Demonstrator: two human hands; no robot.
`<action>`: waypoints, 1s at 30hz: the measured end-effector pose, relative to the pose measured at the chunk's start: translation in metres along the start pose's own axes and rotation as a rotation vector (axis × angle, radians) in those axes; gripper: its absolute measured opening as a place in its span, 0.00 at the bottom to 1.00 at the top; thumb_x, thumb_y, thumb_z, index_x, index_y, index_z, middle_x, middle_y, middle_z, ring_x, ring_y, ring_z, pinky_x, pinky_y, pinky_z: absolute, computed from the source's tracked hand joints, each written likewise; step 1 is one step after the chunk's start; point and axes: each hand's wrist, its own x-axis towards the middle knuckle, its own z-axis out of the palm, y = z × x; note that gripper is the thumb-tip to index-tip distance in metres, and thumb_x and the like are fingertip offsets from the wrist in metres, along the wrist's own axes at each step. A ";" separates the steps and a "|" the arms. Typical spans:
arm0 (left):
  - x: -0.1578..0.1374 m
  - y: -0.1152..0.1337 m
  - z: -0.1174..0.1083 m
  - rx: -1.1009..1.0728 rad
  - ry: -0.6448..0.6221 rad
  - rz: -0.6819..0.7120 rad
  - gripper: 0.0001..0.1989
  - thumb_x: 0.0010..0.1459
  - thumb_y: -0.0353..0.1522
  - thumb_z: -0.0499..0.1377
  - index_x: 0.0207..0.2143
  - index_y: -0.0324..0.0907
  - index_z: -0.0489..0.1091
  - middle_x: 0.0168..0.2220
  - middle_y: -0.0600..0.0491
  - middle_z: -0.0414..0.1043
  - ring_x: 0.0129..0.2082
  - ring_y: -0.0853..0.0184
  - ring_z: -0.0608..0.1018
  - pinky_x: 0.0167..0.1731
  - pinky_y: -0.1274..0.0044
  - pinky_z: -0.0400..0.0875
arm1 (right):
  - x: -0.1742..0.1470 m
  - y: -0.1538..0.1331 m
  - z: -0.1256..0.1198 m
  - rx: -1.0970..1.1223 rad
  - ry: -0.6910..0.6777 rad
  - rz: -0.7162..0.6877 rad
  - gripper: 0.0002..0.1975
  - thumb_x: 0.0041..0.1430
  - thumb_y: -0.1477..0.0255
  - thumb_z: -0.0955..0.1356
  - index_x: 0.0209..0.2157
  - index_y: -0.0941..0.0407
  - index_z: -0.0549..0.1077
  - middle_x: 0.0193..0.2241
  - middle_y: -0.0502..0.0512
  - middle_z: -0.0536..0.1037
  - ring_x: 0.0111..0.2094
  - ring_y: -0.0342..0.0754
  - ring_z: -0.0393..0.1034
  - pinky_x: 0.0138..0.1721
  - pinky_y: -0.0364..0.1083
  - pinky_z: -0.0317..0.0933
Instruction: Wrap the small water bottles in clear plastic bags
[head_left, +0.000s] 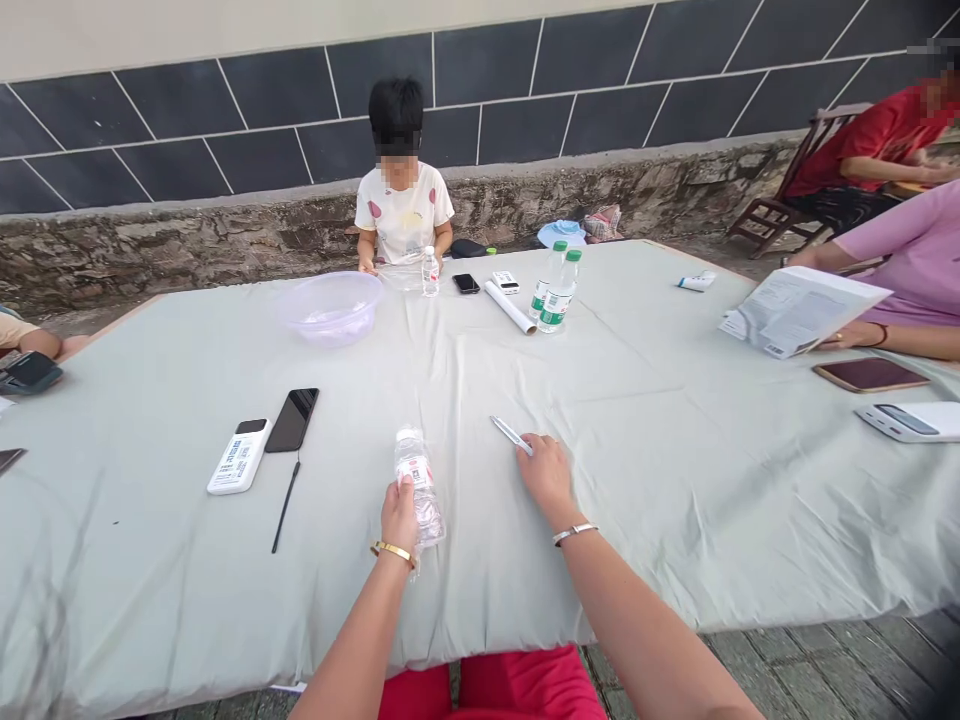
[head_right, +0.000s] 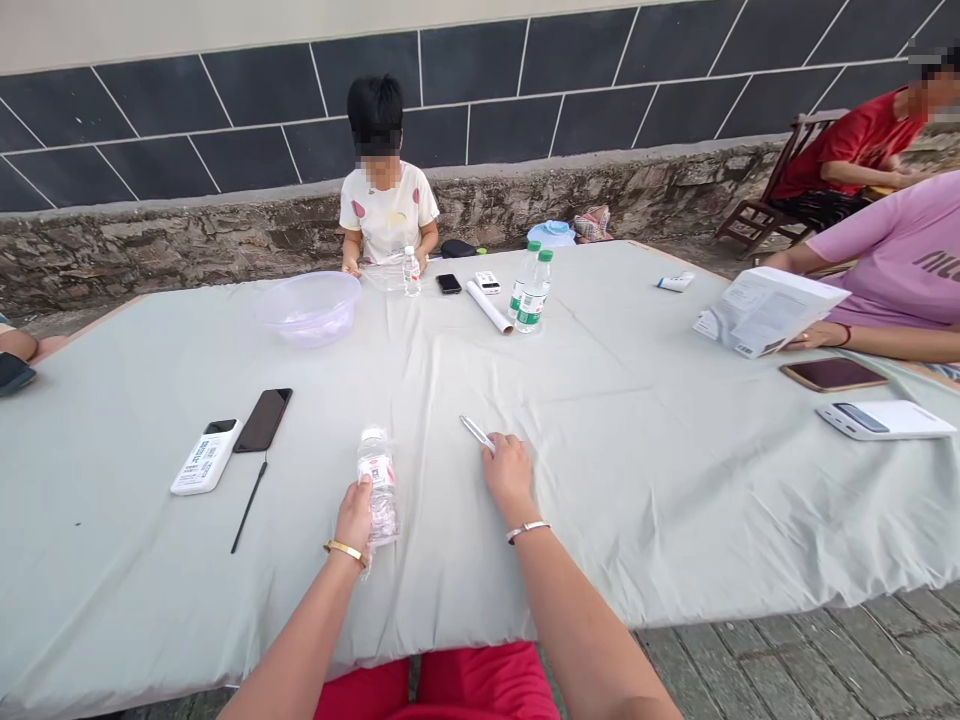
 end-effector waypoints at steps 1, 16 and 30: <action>0.000 -0.002 0.001 0.014 0.005 0.022 0.27 0.44 0.54 0.58 0.33 0.40 0.65 0.22 0.57 0.67 0.20 0.70 0.72 0.21 0.77 0.66 | -0.004 -0.004 0.001 -0.032 0.042 -0.009 0.14 0.56 0.73 0.62 0.43 0.57 0.72 0.44 0.64 0.72 0.47 0.57 0.63 0.45 0.52 0.55; -0.005 -0.011 -0.002 0.311 0.150 0.211 0.25 0.51 0.52 0.52 0.39 0.41 0.67 0.34 0.47 0.73 0.35 0.59 0.76 0.33 0.71 0.69 | -0.080 -0.112 0.033 0.568 -0.195 -0.114 0.14 0.59 0.61 0.58 0.23 0.54 0.59 0.19 0.46 0.65 0.21 0.43 0.59 0.24 0.42 0.48; 0.003 -0.016 -0.001 0.138 0.075 0.220 0.26 0.45 0.50 0.61 0.42 0.43 0.66 0.40 0.48 0.75 0.37 0.62 0.78 0.34 0.74 0.71 | -0.083 -0.102 0.037 0.989 -0.287 0.401 0.20 0.55 0.50 0.59 0.30 0.54 0.61 0.19 0.48 0.70 0.18 0.45 0.65 0.21 0.43 0.56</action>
